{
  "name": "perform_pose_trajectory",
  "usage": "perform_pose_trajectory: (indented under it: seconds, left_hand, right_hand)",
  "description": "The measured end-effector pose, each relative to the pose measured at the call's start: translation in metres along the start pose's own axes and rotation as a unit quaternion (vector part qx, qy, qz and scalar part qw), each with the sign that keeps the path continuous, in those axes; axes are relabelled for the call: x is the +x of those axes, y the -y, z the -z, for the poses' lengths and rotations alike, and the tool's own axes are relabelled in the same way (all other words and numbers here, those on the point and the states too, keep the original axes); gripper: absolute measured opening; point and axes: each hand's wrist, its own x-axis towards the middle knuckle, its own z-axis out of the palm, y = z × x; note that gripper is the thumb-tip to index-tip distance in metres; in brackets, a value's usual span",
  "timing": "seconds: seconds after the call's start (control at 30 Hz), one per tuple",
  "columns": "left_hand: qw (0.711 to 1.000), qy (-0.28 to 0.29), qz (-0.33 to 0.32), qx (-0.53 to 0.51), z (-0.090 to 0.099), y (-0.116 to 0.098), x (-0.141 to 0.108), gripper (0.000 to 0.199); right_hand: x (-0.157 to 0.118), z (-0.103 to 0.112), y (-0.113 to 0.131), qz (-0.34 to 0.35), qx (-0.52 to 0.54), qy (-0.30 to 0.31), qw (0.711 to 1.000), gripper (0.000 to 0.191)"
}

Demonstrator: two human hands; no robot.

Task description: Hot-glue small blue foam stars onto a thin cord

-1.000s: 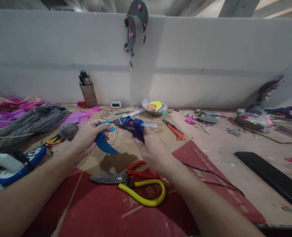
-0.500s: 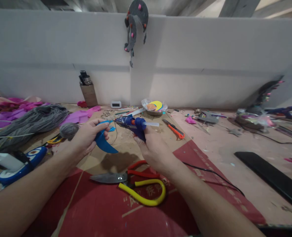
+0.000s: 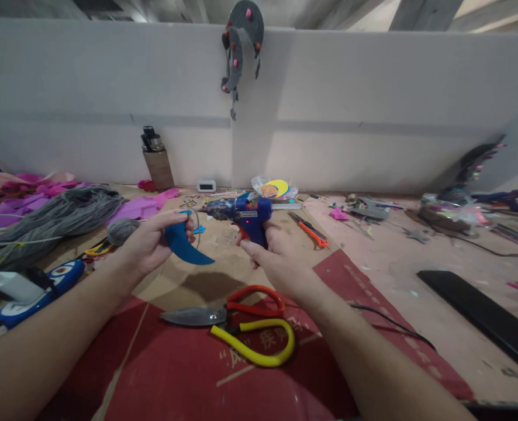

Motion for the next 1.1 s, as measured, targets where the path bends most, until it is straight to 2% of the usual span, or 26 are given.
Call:
perform_pose_trajectory:
  seconds: [0.1,0.2,0.43,0.6,0.8,1.1]
  left_hand:
    - [0.998,0.058,0.006,-0.020,0.001,-0.001,-0.001,0.015]
    - [0.997,0.070,-0.035,0.004,0.001,0.000,-0.001,0.017]
    - [0.994,0.055,-0.091,0.013,0.003,0.003,0.000,0.021]
    - [0.991,0.024,-0.128,0.030,0.005,0.003,-0.001,0.022]
    - [0.977,0.044,-0.201,0.053,0.006,0.001,0.001,0.016]
    - [0.978,0.031,-0.194,0.068,0.006,0.002,0.000,0.018]
  right_hand:
    - [-0.002,0.000,0.006,-0.007,0.110,0.024,0.994,0.024]
    - [-0.003,0.001,0.010,0.001,0.158,0.039,0.987,0.023]
    - [-0.006,0.003,0.014,-0.003,0.125,0.049,0.991,0.023]
    - [-0.008,0.004,0.016,-0.007,0.084,0.068,0.994,0.019]
    - [-0.010,0.007,0.015,-0.016,0.068,0.083,0.994,0.019]
    - [-0.011,0.006,0.017,-0.020,0.062,0.080,0.995,0.022]
